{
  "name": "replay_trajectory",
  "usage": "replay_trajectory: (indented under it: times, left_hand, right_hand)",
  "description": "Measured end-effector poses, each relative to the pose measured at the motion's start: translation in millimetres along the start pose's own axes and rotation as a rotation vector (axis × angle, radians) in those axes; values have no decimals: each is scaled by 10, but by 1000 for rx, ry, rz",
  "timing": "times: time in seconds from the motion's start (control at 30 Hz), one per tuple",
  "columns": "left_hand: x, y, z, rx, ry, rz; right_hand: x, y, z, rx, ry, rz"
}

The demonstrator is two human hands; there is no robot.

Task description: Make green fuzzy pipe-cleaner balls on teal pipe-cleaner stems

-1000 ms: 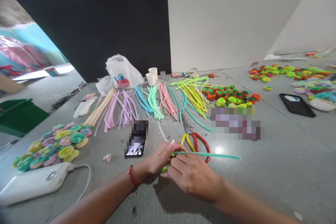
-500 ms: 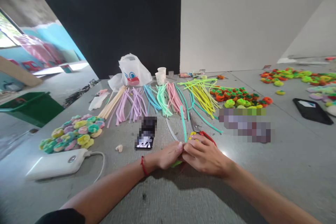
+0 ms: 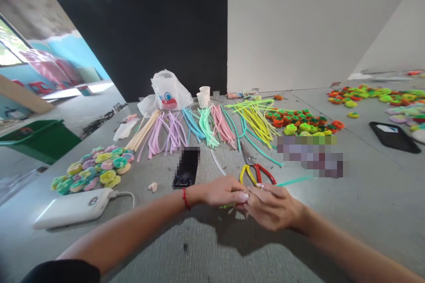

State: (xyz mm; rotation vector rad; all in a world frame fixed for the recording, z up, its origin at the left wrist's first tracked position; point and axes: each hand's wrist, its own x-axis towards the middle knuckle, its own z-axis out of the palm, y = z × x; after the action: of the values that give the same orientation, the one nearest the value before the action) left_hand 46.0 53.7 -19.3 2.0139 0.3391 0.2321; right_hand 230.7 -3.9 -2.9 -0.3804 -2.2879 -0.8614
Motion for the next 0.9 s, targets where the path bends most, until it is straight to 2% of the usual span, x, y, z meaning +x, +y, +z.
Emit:
replay_trajectory:
  times: [0.07, 0.1, 0.17, 0.23, 0.3, 0.4, 0.5, 0.63, 0.73, 0.8, 0.9]
  left_hand:
    - [-46, 47, 9, -97, 19, -35]
    - [-73, 77, 16, -126, 34, -67]
    - [-126, 130, 32, -96, 14, -110]
    - [-166, 155, 42, 62, 49, -167]
    - [-192, 141, 40, 226, 156, -212]
    - [-232, 77, 16, 338, 356, -261]
    - [-298, 30, -1, 305, 463, -272]
    - [-372, 6, 28, 90, 553, -229]
    - [-390, -40, 50, -120, 573, -251]
    - [-393, -84, 47, -217, 567, -256]
    - [-401, -108, 28, -214, 586, -245]
  right_hand:
    - [14, -18, 46, 83, -68, 182]
    - [25, -28, 69, 120, -96, 226]
    - [52, -48, 103, 167, -195, 245]
    - [79, -72, 126, 140, -345, 265]
    - [93, -93, 148, 83, -481, 329]
    - [74, -106, 193, 67, -596, 376]
    - [26, -96, 228, 142, -614, 356]
    - [-12, -82, 221, 271, -585, 477]
    - [-26, -83, 198, 399, -631, 544]
    - [-42, -85, 188, 451, -674, 540]
    - [-63, -79, 178, 471, -707, 505]
